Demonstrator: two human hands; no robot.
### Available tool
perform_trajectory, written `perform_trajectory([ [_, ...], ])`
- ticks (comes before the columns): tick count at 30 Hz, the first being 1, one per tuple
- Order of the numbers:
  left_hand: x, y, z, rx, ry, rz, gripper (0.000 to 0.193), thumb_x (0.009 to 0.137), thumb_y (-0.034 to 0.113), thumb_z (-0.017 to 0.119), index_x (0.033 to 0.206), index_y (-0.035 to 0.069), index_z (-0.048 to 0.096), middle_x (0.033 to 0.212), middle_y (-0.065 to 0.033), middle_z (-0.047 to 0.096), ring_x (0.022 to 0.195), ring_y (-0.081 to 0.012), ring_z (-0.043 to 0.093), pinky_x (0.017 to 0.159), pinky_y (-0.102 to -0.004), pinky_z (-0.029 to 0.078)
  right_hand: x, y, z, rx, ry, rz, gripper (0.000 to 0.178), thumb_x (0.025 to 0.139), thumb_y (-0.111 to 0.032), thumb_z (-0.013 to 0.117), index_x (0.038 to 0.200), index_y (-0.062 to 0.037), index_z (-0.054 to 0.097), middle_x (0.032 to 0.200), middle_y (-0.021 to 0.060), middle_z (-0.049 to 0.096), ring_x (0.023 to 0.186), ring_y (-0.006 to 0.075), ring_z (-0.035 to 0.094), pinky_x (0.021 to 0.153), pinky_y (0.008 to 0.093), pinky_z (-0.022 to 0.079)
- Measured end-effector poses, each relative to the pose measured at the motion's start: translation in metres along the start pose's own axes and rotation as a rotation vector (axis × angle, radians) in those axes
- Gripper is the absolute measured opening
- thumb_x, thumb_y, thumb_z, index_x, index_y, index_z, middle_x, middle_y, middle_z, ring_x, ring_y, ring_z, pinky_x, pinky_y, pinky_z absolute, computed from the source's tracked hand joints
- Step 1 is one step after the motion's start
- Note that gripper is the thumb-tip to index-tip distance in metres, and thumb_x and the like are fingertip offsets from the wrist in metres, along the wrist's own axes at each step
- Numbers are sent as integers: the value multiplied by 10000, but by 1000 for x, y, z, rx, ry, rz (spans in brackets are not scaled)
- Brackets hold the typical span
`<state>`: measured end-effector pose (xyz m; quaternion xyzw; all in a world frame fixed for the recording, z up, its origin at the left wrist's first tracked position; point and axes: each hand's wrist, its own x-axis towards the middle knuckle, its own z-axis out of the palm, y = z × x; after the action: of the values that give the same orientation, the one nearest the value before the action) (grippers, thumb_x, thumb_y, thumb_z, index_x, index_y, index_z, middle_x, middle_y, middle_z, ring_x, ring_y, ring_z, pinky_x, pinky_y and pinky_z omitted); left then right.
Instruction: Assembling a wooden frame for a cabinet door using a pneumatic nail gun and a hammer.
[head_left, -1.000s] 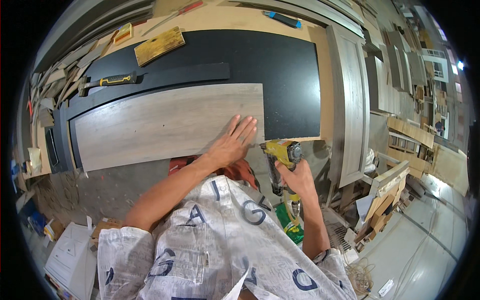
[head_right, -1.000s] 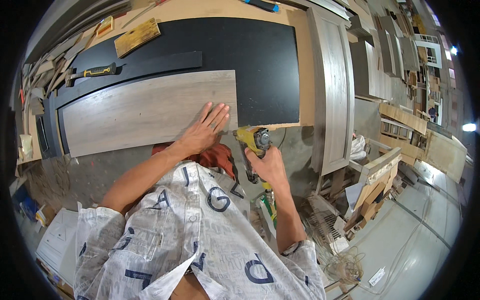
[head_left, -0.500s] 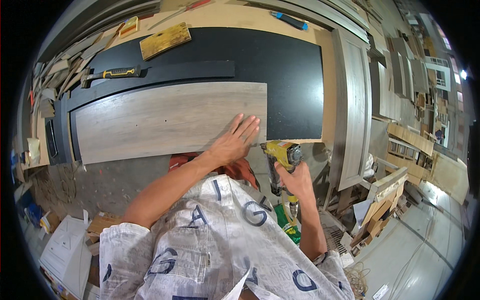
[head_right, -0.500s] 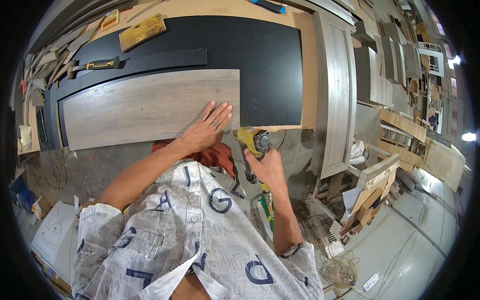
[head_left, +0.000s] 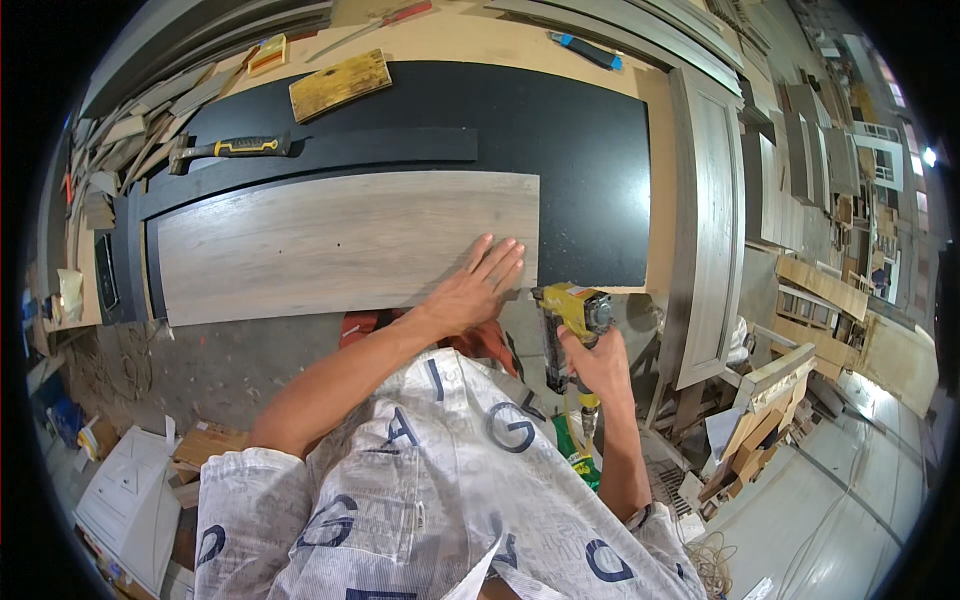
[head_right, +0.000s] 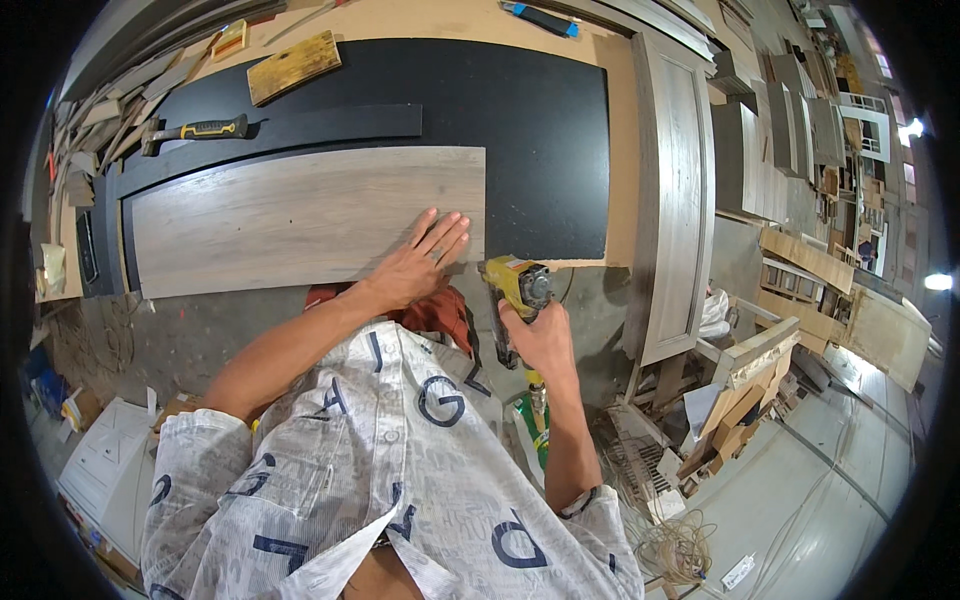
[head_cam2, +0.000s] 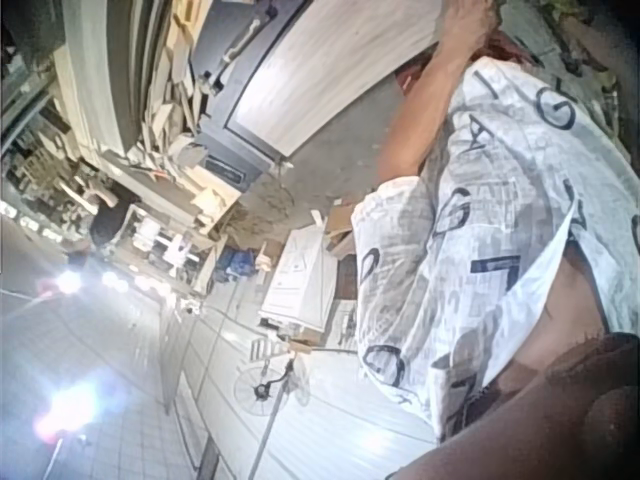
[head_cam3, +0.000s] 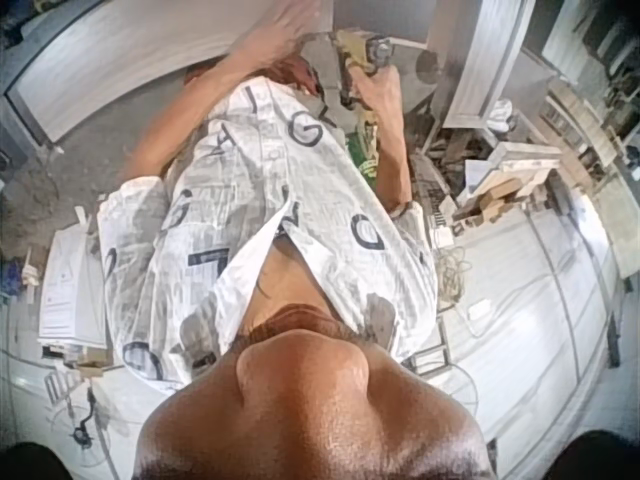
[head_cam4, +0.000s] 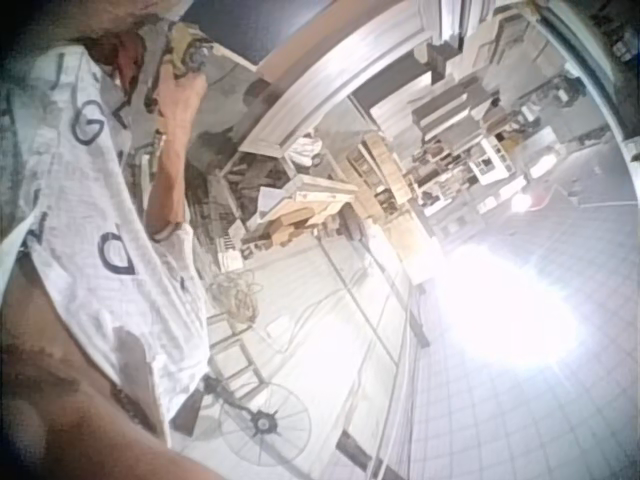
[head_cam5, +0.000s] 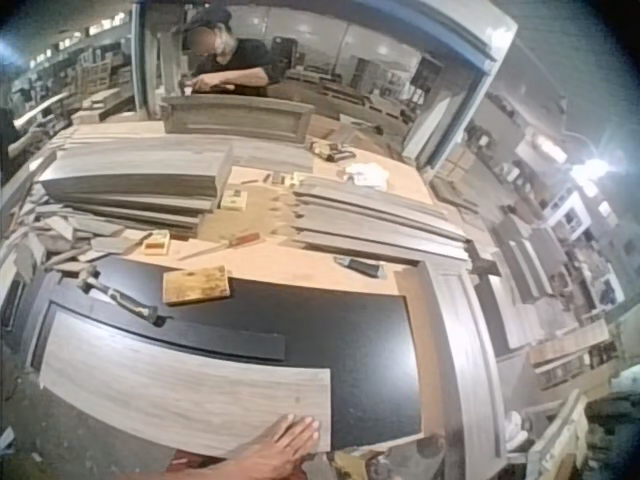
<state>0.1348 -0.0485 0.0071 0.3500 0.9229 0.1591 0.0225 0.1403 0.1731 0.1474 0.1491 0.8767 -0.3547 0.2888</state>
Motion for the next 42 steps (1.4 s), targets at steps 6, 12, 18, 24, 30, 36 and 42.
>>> perform_trajectory([
  [6, 2, -1, 1, -27, 10, -1, 699, 860, 210, 643, 1457, -80, 422, 1612, -215, 291, 1532, -336, 197, 1256, -550, 87, -1, -2, 5, -116, 10, 17, 283, 890, -220, 699, 872, 62, 679, 578, 69, 622, 497, 153, 619, 512, 321, 493],
  [12, -31, -19, -11, -84, -29, -28, 777, 823, 176, 647, 1479, -110, 345, 1612, -252, 264, 1527, -380, 193, 1239, -592, 95, 0, -9, 10, -62, 19, -58, 282, 887, -218, 699, 886, 64, 679, 592, 77, 630, 506, 160, 629, 526, 331, 498],
  [18, -91, -55, -36, -27, -40, -117, 763, 832, 136, 614, 1488, -116, 318, 1613, -273, 246, 1521, -411, 194, 1223, -620, 116, -7, -31, 26, 57, -19, 35, 241, 882, -194, 701, 887, 45, 672, 642, 63, 642, 535, 129, 617, 527, 308, 488],
  [24, -97, -68, -41, 38, -64, -106, 787, 837, 172, 642, 1496, -106, 313, 1612, -257, 262, 1523, -393, 201, 1228, -604, 123, -21, -52, 64, 85, -48, 37, 230, 881, -184, 701, 868, 45, 677, 621, 53, 635, 530, 129, 610, 528, 307, 485],
  [30, -132, -87, -52, -39, -63, -146, 738, 851, 180, 609, 1482, -104, 351, 1608, -244, 282, 1520, -378, 221, 1240, -565, 142, -37, -66, 99, 54, 15, -6, 364, 865, -273, 719, 835, 88, 690, 627, 221, 662, 657, 340, 726, 598, 425, 521],
  [36, -142, -93, -54, 16, -50, -124, 713, 857, 179, 589, 1473, -110, 374, 1607, -242, 293, 1521, -379, 220, 1242, -555, 143, -44, -72, 117, 9, 27, 5, 385, 873, -291, 712, 841, 92, 685, 680, 268, 661, 709, 414, 710, 613, 438, 519],
  [42, -140, -93, -60, 21, -96, -116, 716, 862, 200, 596, 1471, -108, 381, 1605, -239, 300, 1520, -377, 224, 1245, -547, 141, -46, -69, 131, -14, 63, -56, 345, 898, -288, 704, 832, 50, 696, 570, 104, 642, 521, 195, 660, 543, 357, 506],
])
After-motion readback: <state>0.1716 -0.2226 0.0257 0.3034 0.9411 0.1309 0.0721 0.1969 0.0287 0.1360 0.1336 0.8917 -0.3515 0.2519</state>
